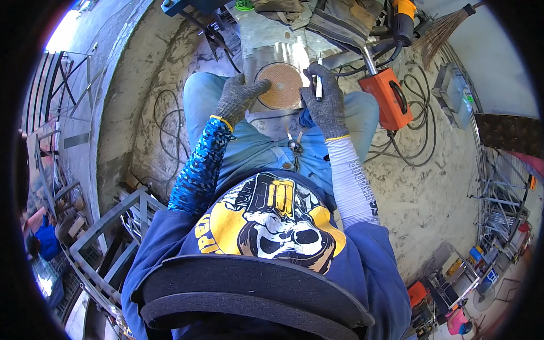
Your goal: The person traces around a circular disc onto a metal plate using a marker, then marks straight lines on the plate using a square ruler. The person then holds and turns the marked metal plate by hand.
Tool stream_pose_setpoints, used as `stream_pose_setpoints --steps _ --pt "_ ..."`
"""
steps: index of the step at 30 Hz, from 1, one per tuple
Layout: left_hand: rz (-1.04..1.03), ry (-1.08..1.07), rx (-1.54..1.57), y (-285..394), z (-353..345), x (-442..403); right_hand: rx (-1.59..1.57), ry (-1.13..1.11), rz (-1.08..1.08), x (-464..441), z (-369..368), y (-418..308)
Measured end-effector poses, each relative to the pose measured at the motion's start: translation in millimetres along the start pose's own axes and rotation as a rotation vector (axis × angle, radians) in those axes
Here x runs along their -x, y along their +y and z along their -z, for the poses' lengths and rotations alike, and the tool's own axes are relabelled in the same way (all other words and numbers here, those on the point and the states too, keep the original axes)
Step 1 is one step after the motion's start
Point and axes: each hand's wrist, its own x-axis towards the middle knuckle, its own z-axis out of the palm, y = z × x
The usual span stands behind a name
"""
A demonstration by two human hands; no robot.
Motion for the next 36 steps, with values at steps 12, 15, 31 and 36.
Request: stream_pose_setpoints --steps 12,15,31,36 --pt "-0.007 0.028 -0.018 -14 1 -9 -0.013 0.000 0.042 -1 -2 4" --pt "-0.026 0.009 -0.014 -11 1 -8 0.001 -0.001 0.048 0 -1 3" --pt "0.004 0.062 -0.240 18 2 7 -0.044 0.170 -0.001 -7 19 -12" --pt "-0.004 0.092 -0.313 0 2 -2 -0.158 -0.053 -0.083 -7 19 -40"
